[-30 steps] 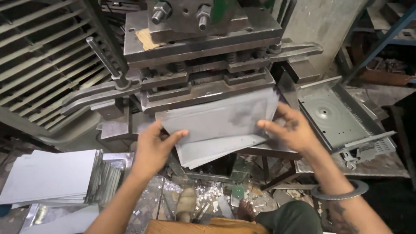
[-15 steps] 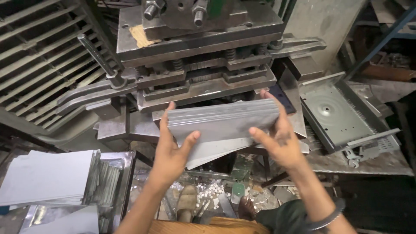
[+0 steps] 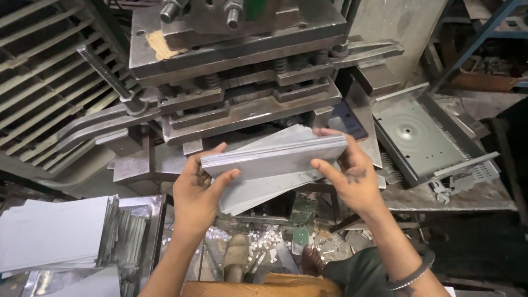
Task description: Operating a manual stamping press to punch holes or indentations into rectangular metal plates and then sorting the plates.
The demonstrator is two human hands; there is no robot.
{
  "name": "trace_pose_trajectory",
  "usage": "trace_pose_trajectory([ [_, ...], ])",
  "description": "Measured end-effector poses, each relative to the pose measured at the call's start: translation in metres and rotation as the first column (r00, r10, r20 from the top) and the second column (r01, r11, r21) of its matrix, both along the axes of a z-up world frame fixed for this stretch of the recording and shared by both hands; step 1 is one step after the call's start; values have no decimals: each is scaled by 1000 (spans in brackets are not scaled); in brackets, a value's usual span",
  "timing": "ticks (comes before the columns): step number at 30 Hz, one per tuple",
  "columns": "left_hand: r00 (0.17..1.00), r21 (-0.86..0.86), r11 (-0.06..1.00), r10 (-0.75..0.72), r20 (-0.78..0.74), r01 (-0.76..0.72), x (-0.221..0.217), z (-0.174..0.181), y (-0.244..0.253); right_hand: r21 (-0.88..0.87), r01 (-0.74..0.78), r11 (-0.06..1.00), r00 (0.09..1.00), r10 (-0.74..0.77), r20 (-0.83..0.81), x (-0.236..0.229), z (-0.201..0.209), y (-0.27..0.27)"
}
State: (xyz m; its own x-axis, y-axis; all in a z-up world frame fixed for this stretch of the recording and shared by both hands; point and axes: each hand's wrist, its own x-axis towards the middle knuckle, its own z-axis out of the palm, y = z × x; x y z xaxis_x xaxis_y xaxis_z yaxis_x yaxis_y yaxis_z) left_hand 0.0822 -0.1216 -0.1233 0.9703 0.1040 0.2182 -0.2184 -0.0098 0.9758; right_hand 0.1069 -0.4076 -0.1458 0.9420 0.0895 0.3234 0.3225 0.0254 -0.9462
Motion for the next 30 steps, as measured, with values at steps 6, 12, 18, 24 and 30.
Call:
trace_pose_trajectory([
  [6,981,239,964,151,-121,-119,-10,5,-15,-71,89,994,995,-85,53,-9,7,18],
  [12,969,219,968,74,235,-126,-9,-13,-13,-111,99,989,991,-87,107,-11,12,16],
  [18,991,266,955,132,1,-128,-4,-5,-4,-94,83,992,993,-74,92,-4,6,7],
  [24,998,203,977,54,23,-58,3,12,3,-138,106,985,993,-97,71,5,11,-10],
  [30,997,448,893,-11,-80,46,-8,7,-19,-115,244,963,969,-238,64,-82,8,-59],
])
